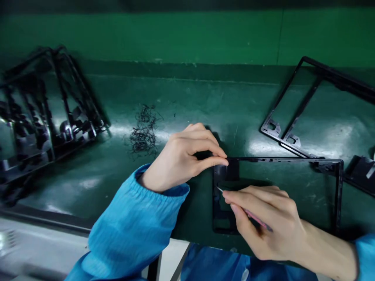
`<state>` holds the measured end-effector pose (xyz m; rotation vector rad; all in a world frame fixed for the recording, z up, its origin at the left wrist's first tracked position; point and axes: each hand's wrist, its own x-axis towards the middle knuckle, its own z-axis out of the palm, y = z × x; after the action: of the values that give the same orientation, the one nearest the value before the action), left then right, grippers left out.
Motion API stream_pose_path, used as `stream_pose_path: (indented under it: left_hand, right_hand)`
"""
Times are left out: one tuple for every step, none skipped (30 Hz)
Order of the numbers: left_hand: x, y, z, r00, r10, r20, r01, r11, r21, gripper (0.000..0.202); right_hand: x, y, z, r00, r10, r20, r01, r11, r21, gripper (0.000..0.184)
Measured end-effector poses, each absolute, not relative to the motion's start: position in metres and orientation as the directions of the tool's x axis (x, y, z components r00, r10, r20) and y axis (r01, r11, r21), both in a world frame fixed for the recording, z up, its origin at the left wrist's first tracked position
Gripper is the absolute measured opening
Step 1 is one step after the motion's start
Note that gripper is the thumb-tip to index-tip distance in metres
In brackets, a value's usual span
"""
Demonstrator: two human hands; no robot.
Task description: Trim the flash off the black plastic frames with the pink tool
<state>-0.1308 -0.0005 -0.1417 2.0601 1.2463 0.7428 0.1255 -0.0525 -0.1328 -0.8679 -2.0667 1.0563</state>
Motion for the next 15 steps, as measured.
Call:
stream_pose_path:
  left_hand:
    - [-0.1321,-0.0002,-0.1413,0.41,0.901,0.143,0.551,-0.369,0.748,0.01]
    - [-0.1332,0.0,-0.1409,0.42,0.897,0.137,0.544,-0.369,0.754,0.008]
    - [-0.1341,0.0002,-0.1407,0.426,0.895,0.135,0.542,-0.372,0.754,0.008]
    - [-0.1348,0.0004,-0.1405,0.429,0.893,0.136,0.542,-0.375,0.752,0.009]
    - [-0.1352,0.0006,-0.1404,0.43,0.892,0.138,0.545,-0.378,0.748,0.01]
    - [-0.1354,0.0006,-0.1403,0.43,0.892,0.139,0.548,-0.38,0.746,0.012]
    - [-0.1355,0.0006,-0.1402,0.43,0.892,0.141,0.549,-0.382,0.744,0.013]
    - [-0.1356,0.0006,-0.1401,0.43,0.892,0.14,0.549,-0.382,0.744,0.014]
    - [-0.1358,0.0005,-0.1398,0.433,0.891,0.137,0.548,-0.38,0.745,0.015]
    - [-0.1361,0.0005,-0.1395,0.434,0.891,0.132,0.548,-0.378,0.746,0.016]
    - [-0.1365,0.0005,-0.139,0.433,0.892,0.129,0.548,-0.374,0.748,0.017]
    - [-0.137,0.0005,-0.1386,0.432,0.894,0.123,0.545,-0.367,0.754,0.017]
    - [-0.1375,0.0006,-0.138,0.43,0.895,0.118,0.539,-0.359,0.762,0.016]
    - [-0.1379,0.0008,-0.1375,0.427,0.897,0.115,0.531,-0.352,0.771,0.015]
    - [-0.1383,0.001,-0.137,0.424,0.899,0.112,0.524,-0.344,0.779,0.014]
  right_hand:
    - [0.1249,-0.0516,-0.1325,-0.571,0.787,0.236,0.254,0.442,-0.86,0.039]
    - [0.1243,-0.0506,-0.1324,-0.574,0.787,0.226,0.252,0.432,-0.866,0.039]
    - [0.1238,-0.0497,-0.1325,-0.575,0.788,0.221,0.253,0.427,-0.868,0.038]
    - [0.1233,-0.0487,-0.1328,-0.574,0.789,0.217,0.256,0.424,-0.869,0.038]
    - [0.1227,-0.0479,-0.1332,-0.574,0.79,0.218,0.255,0.424,-0.869,0.038]
    - [0.1222,-0.0472,-0.1336,-0.575,0.789,0.216,0.255,0.424,-0.869,0.037]
    - [0.1216,-0.0467,-0.1341,-0.574,0.79,0.216,0.255,0.423,-0.869,0.036]
    - [0.1211,-0.0462,-0.1345,-0.574,0.791,0.212,0.256,0.419,-0.871,0.035]
    - [0.1206,-0.046,-0.1348,-0.572,0.793,0.211,0.255,0.416,-0.873,0.033]
    - [0.1203,-0.0458,-0.135,-0.569,0.795,0.207,0.255,0.411,-0.875,0.033]
    - [0.12,-0.0458,-0.1351,-0.567,0.798,0.206,0.254,0.407,-0.877,0.032]
    - [0.1199,-0.0459,-0.1351,-0.564,0.8,0.206,0.254,0.405,-0.878,0.032]
    - [0.12,-0.0461,-0.1351,-0.561,0.801,0.209,0.251,0.406,-0.879,0.032]
    - [0.1201,-0.0463,-0.1351,-0.56,0.801,0.213,0.249,0.407,-0.879,0.032]
    - [0.1202,-0.0464,-0.1351,-0.558,0.801,0.216,0.248,0.41,-0.878,0.032]
